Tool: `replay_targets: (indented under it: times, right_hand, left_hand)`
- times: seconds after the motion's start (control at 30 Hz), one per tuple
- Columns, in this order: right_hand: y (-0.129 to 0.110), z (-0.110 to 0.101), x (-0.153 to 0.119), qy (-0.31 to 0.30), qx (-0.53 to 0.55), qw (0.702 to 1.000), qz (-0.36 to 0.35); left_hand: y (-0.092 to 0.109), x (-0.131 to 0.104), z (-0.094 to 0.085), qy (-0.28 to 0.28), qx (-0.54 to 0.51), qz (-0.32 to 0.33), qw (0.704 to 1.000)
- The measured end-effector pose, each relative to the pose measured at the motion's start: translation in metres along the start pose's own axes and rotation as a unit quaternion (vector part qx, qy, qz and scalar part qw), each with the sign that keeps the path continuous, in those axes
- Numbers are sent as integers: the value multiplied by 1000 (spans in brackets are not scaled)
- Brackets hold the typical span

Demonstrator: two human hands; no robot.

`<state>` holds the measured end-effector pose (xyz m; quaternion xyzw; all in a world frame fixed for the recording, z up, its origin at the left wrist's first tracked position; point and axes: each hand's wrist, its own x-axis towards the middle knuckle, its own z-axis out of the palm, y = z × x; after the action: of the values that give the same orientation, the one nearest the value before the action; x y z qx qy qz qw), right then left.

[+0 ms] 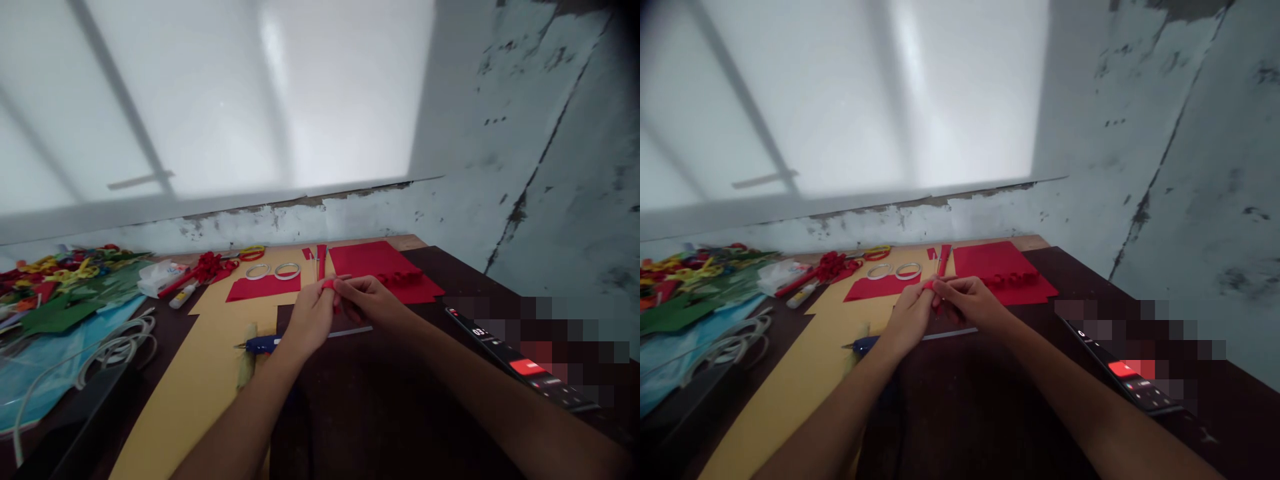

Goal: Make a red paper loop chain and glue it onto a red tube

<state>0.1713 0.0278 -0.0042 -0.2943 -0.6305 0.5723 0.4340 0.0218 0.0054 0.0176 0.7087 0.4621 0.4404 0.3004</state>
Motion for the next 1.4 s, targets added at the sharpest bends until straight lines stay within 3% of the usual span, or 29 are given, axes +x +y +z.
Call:
replay_targets:
  times: [0.2, 0.33, 0.5, 0.83, 0.97, 1.13, 1.3, 1.4]
  right_hand:
    - [-6, -9, -1, -1, -77, 997, 0]
    - [-3, -11, 3, 39, -44, 998, 27]
    - [-4, -14, 4, 56, 11, 997, 52]
    - [-9, -11, 1, 52, -61, 996, 25]
    - [-10, -10, 0, 52, -100, 994, 13]
    - [-6, -5, 1, 60, -101, 993, 8]
    - [-1, 2, 0, 55, -81, 995, 14]
    - [1, 6, 0, 50, -54, 997, 3]
  left_hand:
    - [-16, 11, -16, 51, 43, 1, 998]
    - [-21, 12, -19, 30, 102, 42, 994]
    - [-24, 9, -18, -11, 237, 109, 965]
    - [-23, 9, -24, -38, 359, 117, 925]
    - [-22, 9, -24, -39, 369, 112, 922]
    - [-21, 8, -21, 4, 360, 91, 929]
    - [-21, 6, -22, -26, 370, 155, 916]
    - [-21, 6, -22, -22, 323, 173, 930]
